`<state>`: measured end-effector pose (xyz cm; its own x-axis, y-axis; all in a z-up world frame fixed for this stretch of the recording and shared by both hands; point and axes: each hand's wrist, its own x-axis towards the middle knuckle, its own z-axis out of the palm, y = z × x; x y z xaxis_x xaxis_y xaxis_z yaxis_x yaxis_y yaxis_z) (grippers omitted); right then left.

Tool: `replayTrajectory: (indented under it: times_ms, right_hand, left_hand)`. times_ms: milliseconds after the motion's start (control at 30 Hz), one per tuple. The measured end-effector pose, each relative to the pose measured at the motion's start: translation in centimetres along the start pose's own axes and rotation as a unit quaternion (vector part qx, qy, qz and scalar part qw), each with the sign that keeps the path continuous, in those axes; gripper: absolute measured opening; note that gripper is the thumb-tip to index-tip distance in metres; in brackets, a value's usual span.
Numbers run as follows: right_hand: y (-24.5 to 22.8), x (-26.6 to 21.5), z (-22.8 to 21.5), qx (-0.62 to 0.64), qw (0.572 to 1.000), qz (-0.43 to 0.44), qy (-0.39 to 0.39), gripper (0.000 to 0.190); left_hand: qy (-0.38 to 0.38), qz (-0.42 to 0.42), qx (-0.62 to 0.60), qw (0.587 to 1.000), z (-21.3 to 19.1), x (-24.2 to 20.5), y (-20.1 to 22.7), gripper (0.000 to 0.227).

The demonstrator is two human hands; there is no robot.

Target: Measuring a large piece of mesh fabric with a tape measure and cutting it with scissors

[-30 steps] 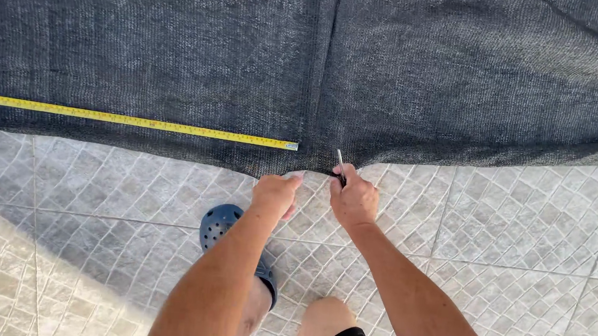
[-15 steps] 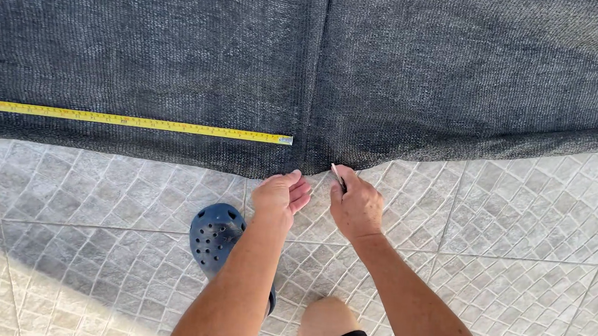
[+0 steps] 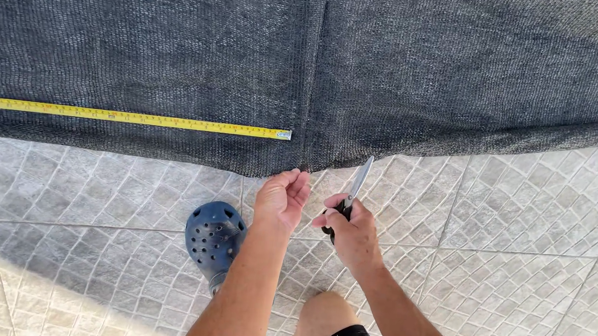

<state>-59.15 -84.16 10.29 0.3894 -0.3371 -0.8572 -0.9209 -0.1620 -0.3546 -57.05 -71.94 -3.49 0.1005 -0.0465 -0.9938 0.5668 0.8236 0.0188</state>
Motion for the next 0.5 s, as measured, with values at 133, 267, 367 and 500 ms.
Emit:
replayTrajectory:
  times_ms: [133,267,367,500]
  right_hand:
    - [1.0,-1.7,0.1,0.013,0.999,-0.013,-0.032,0.021]
    - [3.2,-1.4,0.1,0.068,0.993,-0.048,-0.086,0.022]
    - [3.4,-1.5,-0.4,0.11,0.981,-0.038,-0.152,0.04]
    - [-0.4,-3.6,-1.1,0.169,0.952,0.059,-0.248,0.079]
  left_hand:
    - [-0.015,-0.007,-0.052,0.998,0.3,-0.8,0.2,0.019]
    - [-0.034,-0.007,-0.094,0.995,0.4,-1.5,0.3,0.017]
    - [-0.049,-0.009,-0.108,0.993,0.3,-1.5,0.5,0.018]
    - [0.023,-0.007,-0.093,0.995,3.7,-7.4,2.2,0.021]
